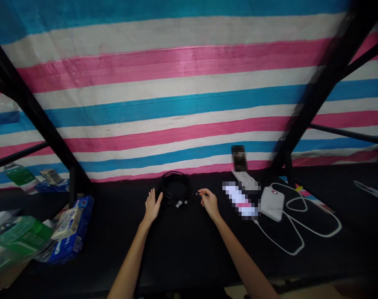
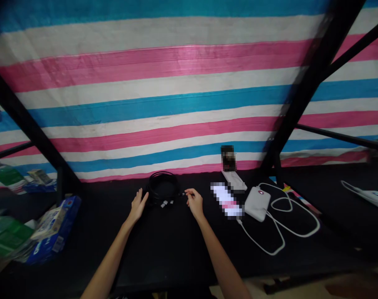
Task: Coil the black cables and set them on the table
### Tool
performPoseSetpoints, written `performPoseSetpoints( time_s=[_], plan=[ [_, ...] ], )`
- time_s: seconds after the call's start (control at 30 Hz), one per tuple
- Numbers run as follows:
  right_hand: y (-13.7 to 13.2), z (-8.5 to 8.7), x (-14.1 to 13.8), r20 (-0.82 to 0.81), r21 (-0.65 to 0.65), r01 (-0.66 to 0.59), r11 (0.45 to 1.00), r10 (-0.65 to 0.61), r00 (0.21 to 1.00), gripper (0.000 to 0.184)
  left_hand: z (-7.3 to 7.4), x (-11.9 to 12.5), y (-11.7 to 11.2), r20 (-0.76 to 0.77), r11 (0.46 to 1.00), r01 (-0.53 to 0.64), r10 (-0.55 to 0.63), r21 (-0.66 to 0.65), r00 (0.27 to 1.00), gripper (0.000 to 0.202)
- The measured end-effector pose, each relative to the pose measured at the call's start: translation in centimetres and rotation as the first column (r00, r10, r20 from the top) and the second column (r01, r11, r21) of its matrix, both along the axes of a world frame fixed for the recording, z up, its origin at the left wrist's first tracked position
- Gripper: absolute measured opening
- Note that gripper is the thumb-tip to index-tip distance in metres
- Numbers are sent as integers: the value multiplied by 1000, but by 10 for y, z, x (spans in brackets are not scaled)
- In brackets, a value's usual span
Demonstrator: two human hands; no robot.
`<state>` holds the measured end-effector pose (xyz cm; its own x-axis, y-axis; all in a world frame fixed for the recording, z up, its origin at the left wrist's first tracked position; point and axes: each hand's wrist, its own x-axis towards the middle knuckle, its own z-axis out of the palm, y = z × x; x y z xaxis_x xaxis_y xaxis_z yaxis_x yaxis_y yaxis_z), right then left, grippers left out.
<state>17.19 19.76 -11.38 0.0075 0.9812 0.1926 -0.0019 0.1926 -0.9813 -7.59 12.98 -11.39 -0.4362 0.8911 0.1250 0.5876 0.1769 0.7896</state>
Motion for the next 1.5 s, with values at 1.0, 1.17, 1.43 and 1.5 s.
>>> performPoseSetpoints(
  time_s=[1.0, 1.17, 1.43, 1.5],
  plan=[
    [-20, 10, 17, 101, -37, 197, 980, -192, 976, 26, 23, -10, -34, -672, 921, 350, -371, -174, 641, 40],
    [-23, 12, 14, 95, -8, 165, 986, -163, 982, 26, 36, -108, -70, -687, 946, 211, -325, -247, 650, 32],
    [-39, 8, 14, 88, -6, 50, 999, -50, 995, 23, 54, -168, -108, -642, 932, 80, -303, -353, 704, 54],
    [-49, 7, 16, 82, 1, 9, 1000, -9, 997, 26, 57, -157, -112, -636, 935, 71, -291, -349, 715, 60]
  ],
)
